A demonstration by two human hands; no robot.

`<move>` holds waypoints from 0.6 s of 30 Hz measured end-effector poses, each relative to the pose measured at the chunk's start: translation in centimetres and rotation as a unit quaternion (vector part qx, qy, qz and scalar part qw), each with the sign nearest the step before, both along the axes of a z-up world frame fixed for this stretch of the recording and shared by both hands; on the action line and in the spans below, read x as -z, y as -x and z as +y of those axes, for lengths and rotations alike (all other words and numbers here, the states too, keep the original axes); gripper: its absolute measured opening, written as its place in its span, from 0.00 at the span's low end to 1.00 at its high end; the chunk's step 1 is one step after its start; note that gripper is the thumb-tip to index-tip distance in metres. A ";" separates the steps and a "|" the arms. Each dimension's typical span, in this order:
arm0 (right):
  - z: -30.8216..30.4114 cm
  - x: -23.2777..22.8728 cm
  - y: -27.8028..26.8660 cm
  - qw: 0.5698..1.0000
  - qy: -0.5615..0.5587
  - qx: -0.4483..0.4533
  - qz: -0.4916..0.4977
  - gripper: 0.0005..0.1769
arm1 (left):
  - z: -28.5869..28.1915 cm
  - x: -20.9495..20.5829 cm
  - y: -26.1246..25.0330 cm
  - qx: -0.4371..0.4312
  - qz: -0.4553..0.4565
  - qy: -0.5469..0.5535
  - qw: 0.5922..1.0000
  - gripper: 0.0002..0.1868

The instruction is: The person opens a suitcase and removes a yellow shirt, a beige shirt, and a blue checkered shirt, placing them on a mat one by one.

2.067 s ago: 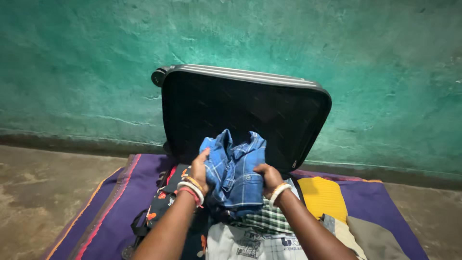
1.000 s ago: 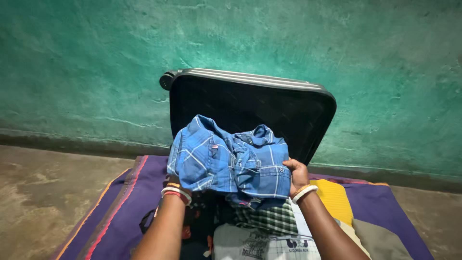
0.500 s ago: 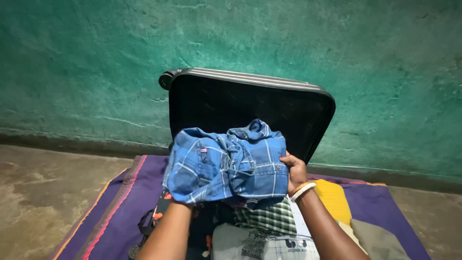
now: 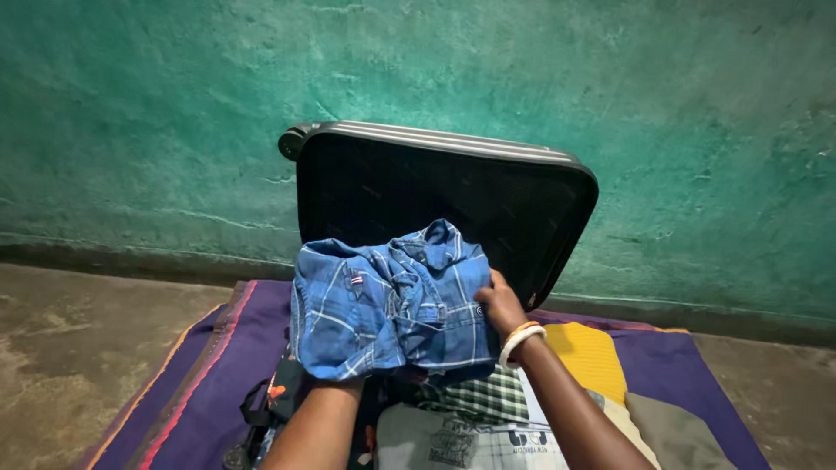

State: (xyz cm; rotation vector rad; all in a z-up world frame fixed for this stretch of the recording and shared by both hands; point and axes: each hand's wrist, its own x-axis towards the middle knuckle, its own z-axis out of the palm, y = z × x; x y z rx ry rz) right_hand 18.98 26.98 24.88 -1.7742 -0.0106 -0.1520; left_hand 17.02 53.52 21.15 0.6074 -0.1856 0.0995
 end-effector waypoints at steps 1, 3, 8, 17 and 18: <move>-0.1 0.4 -0.2 0.995 0.085 0.027 -0.033 0.41 | -0.1 -0.1 -0.1 0.000 -0.002 -0.001 1.000 0.34; -0.1 1.4 -0.8 0.965 0.211 0.038 -0.151 0.44 | -0.2 -0.2 0.1 0.000 -0.003 -0.004 1.000 0.34; 2.9 2.2 -1.1 0.973 0.151 -0.070 -0.162 0.35 | -0.7 -0.6 0.3 0.010 -0.010 -0.018 1.000 0.33; 5.3 -3.6 3.0 0.992 0.107 -0.032 0.056 0.56 | -0.9 -1.4 0.4 0.026 -0.027 -0.030 0.999 0.32; 5.6 -3.9 3.5 0.992 0.103 -0.029 0.069 0.59 | -0.9 -1.5 0.5 0.028 -0.028 -0.029 0.999 0.32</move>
